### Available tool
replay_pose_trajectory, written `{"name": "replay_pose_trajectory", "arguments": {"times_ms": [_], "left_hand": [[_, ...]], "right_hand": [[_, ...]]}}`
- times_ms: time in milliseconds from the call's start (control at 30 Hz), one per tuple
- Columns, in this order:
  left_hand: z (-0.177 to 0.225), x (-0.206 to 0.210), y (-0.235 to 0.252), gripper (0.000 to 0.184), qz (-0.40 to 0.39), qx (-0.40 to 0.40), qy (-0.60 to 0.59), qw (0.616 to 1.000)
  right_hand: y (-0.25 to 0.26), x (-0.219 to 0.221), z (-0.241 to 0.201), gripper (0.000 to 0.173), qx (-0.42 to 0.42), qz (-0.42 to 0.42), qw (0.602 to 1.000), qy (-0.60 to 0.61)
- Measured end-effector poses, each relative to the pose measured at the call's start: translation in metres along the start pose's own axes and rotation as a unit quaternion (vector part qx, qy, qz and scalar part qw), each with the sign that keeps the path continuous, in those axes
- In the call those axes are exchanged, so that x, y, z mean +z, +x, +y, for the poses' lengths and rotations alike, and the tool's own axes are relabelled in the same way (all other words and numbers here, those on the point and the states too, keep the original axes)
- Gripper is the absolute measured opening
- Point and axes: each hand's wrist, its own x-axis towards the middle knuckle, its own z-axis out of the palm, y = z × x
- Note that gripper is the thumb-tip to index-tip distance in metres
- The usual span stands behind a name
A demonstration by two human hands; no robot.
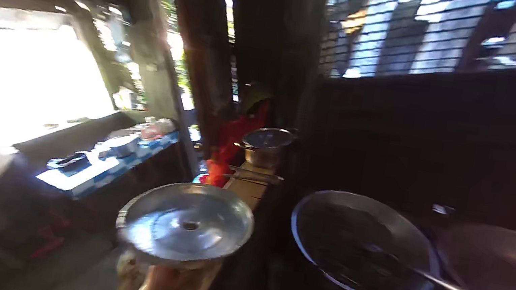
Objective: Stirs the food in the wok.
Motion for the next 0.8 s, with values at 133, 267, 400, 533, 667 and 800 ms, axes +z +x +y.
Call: {"name": "replay_pose_trajectory", "arguments": {"times_ms": [133, 267, 400, 533, 667, 800], "left_hand": [[-0.009, -0.005, 0.007, 0.043, -0.116, 0.025, -0.032, 0.992], [0.004, 0.018, -0.017, 0.046, -0.123, 0.009, -0.085, 0.989], [-0.004, -0.004, 0.005, 0.032, -0.167, 0.019, -0.118, 0.979], [-0.003, -0.004, 0.002, 0.035, -0.156, 0.024, -0.113, 0.981], [-0.002, 0.003, -0.005, 0.042, -0.147, 0.023, -0.093, 0.985], [0.003, 0.018, -0.02, 0.051, -0.112, 0.013, -0.07, 0.991]], "right_hand": [[0.01, -0.008, 0.021, 0.036, 0.073, 0.057, 0.995, -0.031], [0.069, 0.033, 0.004, 0.032, 0.076, 0.027, 0.997, -0.01], [0.102, 0.071, 0.002, 0.039, 0.07, -0.004, 0.997, 0.042], [0.051, 0.047, 0.007, 0.042, 0.051, -0.055, 0.997, -0.027], [-0.006, 0.007, 0.016, 0.041, 0.073, -0.027, 0.993, -0.089], [-0.044, 0.0, 0.012, 0.042, 0.114, 0.011, 0.979, -0.169]]}}
